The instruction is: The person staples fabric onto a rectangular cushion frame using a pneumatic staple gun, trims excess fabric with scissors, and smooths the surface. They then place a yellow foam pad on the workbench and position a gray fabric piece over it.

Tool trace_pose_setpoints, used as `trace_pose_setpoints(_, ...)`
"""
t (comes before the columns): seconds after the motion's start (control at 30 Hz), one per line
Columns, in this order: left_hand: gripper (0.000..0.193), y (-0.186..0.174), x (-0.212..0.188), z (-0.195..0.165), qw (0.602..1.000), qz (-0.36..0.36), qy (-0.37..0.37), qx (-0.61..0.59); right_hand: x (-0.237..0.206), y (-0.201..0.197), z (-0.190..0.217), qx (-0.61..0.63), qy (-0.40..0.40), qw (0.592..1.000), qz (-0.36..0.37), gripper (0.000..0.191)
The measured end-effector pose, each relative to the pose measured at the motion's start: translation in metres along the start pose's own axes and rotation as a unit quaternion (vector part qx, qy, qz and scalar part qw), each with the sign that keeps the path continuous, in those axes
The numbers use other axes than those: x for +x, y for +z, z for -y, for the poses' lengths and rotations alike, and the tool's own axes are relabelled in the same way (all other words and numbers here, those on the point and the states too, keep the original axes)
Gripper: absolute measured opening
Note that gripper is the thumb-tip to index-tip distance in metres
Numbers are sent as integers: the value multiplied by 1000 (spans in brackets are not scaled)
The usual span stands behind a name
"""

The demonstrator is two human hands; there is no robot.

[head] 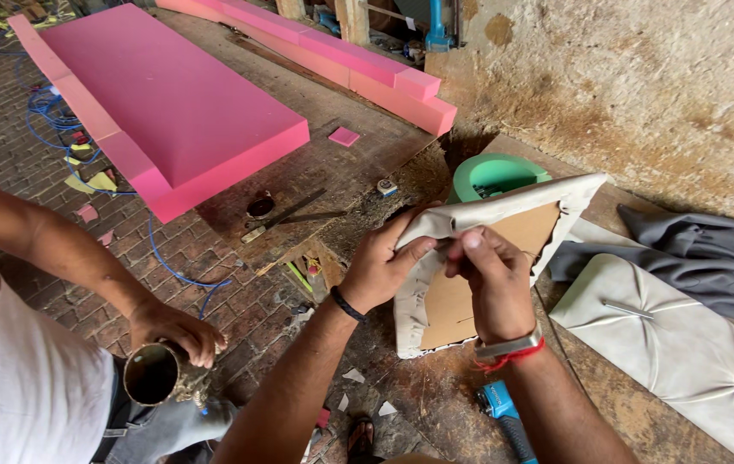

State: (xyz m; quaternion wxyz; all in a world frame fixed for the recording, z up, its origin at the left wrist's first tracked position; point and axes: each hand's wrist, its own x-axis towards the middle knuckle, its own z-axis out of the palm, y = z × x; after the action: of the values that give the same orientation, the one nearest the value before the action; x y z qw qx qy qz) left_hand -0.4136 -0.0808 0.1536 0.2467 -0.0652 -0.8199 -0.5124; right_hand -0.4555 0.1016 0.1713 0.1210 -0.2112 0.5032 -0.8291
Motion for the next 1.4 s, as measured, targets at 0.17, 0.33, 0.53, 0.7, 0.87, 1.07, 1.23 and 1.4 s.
trace_pose_setpoints(0.17, 46, -7, -4, -8, 993, -18, 113, 13, 14, 22, -7, -64, 14, 996, -59, 25)
trace_pose_setpoints(0.33, 51, -14, 5, -8, 995, 8, 98, -15, 19, 12, -43, 50, -83, 995, 17, 22)
trace_pose_setpoints(0.53, 59, -19, 13, -1, 997, 57, 42, -13, 19, -11, -64, -80, -104, 990, 44, 24)
trace_pose_setpoints(0.7, 62, -22, 11, -5, 958, 129, 196, -165, 10, -9, -67, -116, -154, 981, 21, 25)
trace_pose_setpoints(0.87, 59, -12, 7, -8, 978, 117, -34, -168, 3, -2, -72, -116, -155, 981, 15, 23)
trace_pose_setpoints(1.07, 52, -14, 17, -2, 991, 84, 100, -34, -25, -76, -99, -368, -10, 930, 20, 24)
trace_pose_setpoints(1.23, 53, -23, 16, -4, 994, 70, 85, -29, -112, -208, -145, -671, 329, 662, 55, 64)
trace_pose_setpoints(1.4, 59, -37, 2, 1, 999, 44, -2, -15, -177, -254, -202, -678, 444, 586, 13, 92)
